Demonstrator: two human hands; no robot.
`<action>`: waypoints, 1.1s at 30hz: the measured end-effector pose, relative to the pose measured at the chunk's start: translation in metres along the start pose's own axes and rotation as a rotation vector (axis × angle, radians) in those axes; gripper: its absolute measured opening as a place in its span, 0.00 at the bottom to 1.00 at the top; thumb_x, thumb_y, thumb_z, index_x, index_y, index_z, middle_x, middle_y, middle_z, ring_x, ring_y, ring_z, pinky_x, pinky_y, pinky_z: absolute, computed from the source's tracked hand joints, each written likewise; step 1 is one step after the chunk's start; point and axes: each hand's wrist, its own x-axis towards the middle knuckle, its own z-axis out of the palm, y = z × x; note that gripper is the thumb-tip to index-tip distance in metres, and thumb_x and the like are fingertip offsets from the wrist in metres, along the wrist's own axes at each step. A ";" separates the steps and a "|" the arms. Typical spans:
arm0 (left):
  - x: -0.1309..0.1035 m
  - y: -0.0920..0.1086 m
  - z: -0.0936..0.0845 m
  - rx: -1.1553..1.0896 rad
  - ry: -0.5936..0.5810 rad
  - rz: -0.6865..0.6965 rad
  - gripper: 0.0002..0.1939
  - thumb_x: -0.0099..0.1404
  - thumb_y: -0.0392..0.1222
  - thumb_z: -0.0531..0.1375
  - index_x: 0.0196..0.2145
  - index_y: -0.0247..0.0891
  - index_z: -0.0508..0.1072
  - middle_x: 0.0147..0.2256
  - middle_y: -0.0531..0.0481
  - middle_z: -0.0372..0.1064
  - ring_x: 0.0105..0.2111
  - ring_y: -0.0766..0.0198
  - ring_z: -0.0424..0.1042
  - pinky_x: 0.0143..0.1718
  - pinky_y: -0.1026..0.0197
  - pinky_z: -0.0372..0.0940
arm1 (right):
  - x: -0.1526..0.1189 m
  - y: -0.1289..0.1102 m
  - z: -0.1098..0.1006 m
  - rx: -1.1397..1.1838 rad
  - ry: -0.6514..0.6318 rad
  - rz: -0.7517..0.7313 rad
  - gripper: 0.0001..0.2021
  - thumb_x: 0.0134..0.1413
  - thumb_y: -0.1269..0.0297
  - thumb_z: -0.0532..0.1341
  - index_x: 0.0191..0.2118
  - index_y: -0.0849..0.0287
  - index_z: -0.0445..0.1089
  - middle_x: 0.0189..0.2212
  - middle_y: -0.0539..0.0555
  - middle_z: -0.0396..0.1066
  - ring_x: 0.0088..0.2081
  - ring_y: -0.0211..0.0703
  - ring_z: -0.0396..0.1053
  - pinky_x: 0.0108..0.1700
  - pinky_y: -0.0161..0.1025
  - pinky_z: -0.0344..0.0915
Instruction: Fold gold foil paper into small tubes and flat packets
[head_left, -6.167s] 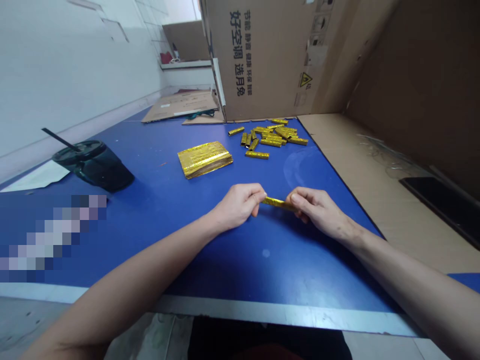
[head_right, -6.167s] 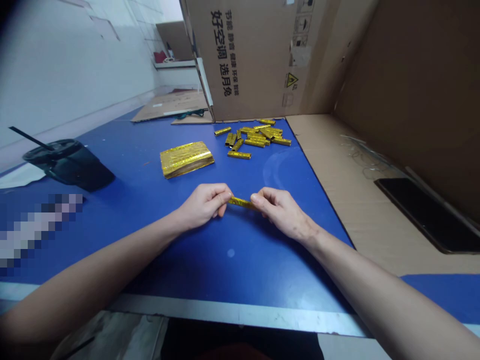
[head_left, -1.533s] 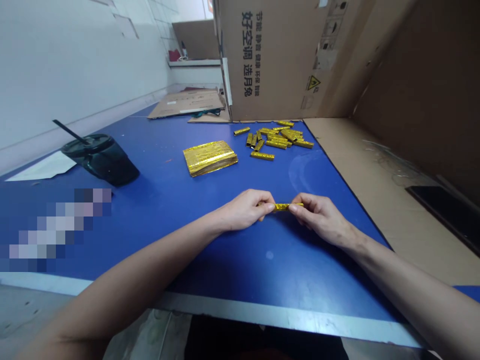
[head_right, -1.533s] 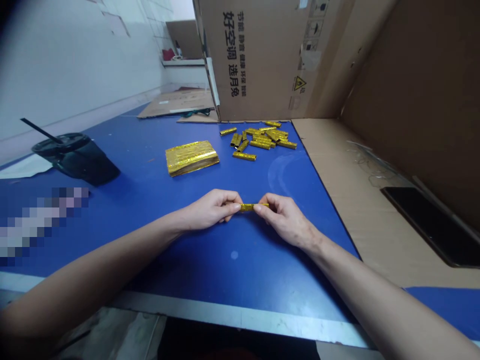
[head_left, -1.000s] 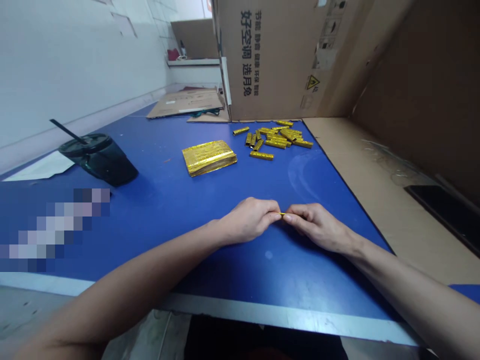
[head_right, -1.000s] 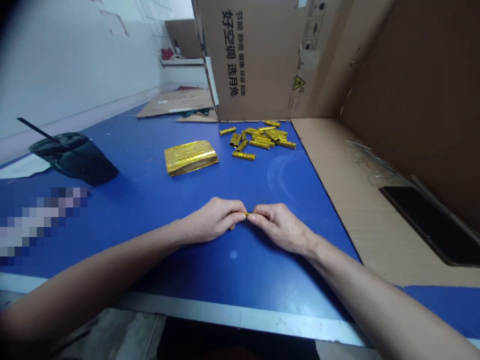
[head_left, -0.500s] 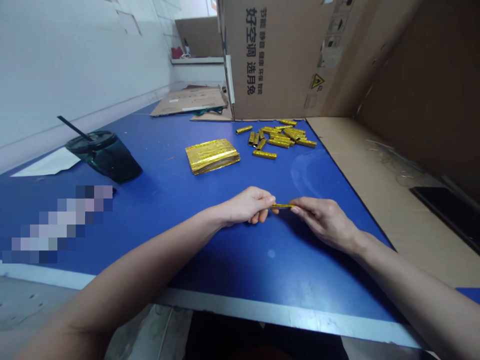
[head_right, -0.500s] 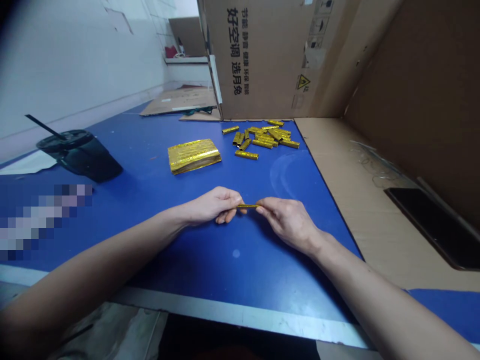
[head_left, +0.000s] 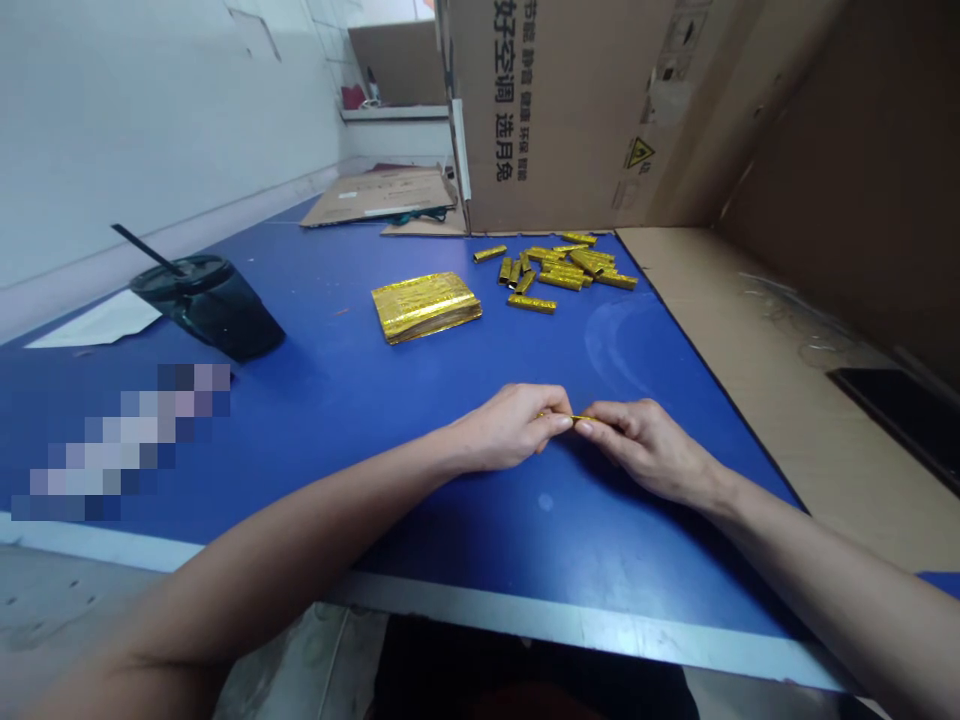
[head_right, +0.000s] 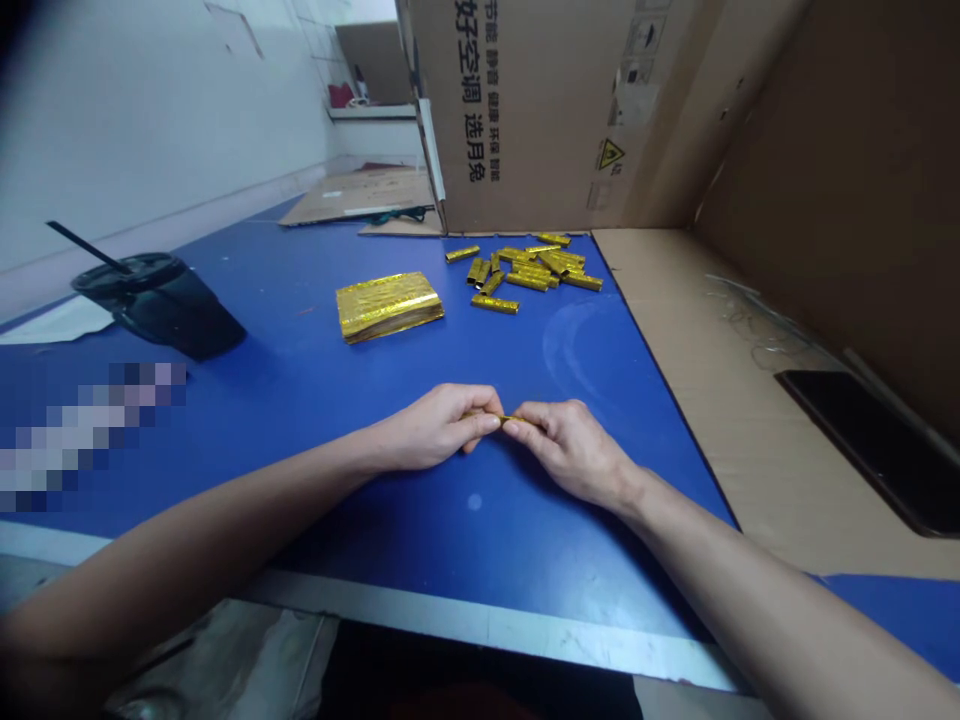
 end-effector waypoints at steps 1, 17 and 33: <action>0.000 0.000 0.000 0.013 0.000 -0.001 0.08 0.61 0.39 0.49 0.28 0.35 0.64 0.18 0.58 0.57 0.19 0.73 0.56 0.22 0.70 0.52 | 0.000 0.000 0.000 0.008 -0.004 0.012 0.18 0.56 0.54 0.49 0.20 0.59 0.55 0.16 0.44 0.49 0.18 0.30 0.47 0.21 0.32 0.48; 0.005 -0.007 0.002 -0.123 0.084 -0.033 0.08 0.57 0.43 0.55 0.33 0.35 0.65 0.21 0.57 0.59 0.21 0.73 0.58 0.23 0.69 0.54 | 0.007 0.010 -0.005 0.404 0.153 0.223 0.22 0.53 0.47 0.50 0.19 0.60 0.59 0.11 0.44 0.54 0.14 0.29 0.48 0.16 0.31 0.45; 0.009 -0.007 0.007 -0.479 0.118 -0.130 0.08 0.60 0.36 0.52 0.25 0.31 0.63 0.18 0.57 0.56 0.17 0.75 0.56 0.20 0.70 0.52 | 0.009 0.008 -0.004 0.476 0.361 0.166 0.13 0.45 0.57 0.61 0.31 0.60 0.61 0.18 0.45 0.63 0.15 0.30 0.57 0.17 0.31 0.55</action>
